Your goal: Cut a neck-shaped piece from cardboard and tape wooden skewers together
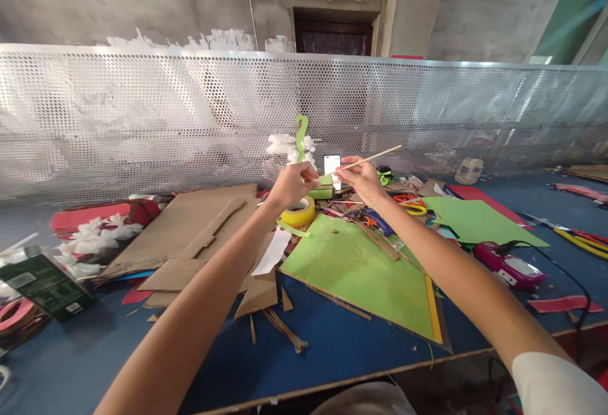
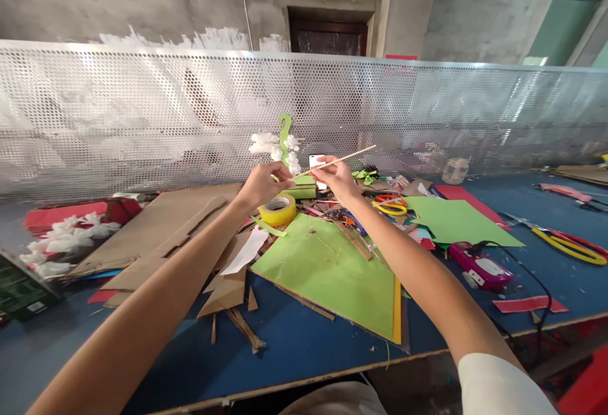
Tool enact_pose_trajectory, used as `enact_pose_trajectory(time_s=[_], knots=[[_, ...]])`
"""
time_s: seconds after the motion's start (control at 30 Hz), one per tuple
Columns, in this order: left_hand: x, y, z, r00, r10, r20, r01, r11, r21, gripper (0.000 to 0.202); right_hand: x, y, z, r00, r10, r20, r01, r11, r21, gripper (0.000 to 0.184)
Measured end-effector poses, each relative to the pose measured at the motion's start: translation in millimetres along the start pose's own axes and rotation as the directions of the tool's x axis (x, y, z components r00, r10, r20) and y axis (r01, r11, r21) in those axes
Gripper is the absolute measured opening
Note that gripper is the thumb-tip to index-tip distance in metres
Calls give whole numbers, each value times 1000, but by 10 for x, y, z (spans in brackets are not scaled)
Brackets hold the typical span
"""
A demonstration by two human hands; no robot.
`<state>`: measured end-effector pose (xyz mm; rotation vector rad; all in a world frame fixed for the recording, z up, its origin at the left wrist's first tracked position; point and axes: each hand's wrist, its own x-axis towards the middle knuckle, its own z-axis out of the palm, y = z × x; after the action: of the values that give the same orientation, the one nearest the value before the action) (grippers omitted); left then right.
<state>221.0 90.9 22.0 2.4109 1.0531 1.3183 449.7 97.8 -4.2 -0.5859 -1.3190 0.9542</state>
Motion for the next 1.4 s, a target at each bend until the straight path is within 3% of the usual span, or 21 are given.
enact_pose_trajectory(time_s=[0.23, 0.57, 0.77, 1.03, 1.2, 1.4], knots=[[12, -18, 24, 992, -3, 128, 0, 1000, 22, 22, -16, -8, 3, 999, -28, 16, 28, 1000, -5, 51], [8, -19, 28, 993, 15, 118, -18, 999, 27, 18, -19, 36, -11, 997, -66, 47, 65, 998, 19, 51], [6, 68, 57, 987, 14, 162, -18, 1000, 23, 22, -34, 27, 55, 992, -123, -21, 121, 990, -71, 49], [-15, 113, 29, 982, 22, 186, -39, 996, 85, 23, -43, 53, 76, 997, -70, 14, 71, 994, -79, 48], [13, -20, -73, 975, 0, 221, -19, 996, 82, 24, -7, 34, -15, 1000, -1, -1, 1, 1000, -23, 46], [64, -192, -268, 927, -108, 359, 83, 993, 86, 24, 121, -28, -286, 993, 8, -121, -2, 999, 48, 41]])
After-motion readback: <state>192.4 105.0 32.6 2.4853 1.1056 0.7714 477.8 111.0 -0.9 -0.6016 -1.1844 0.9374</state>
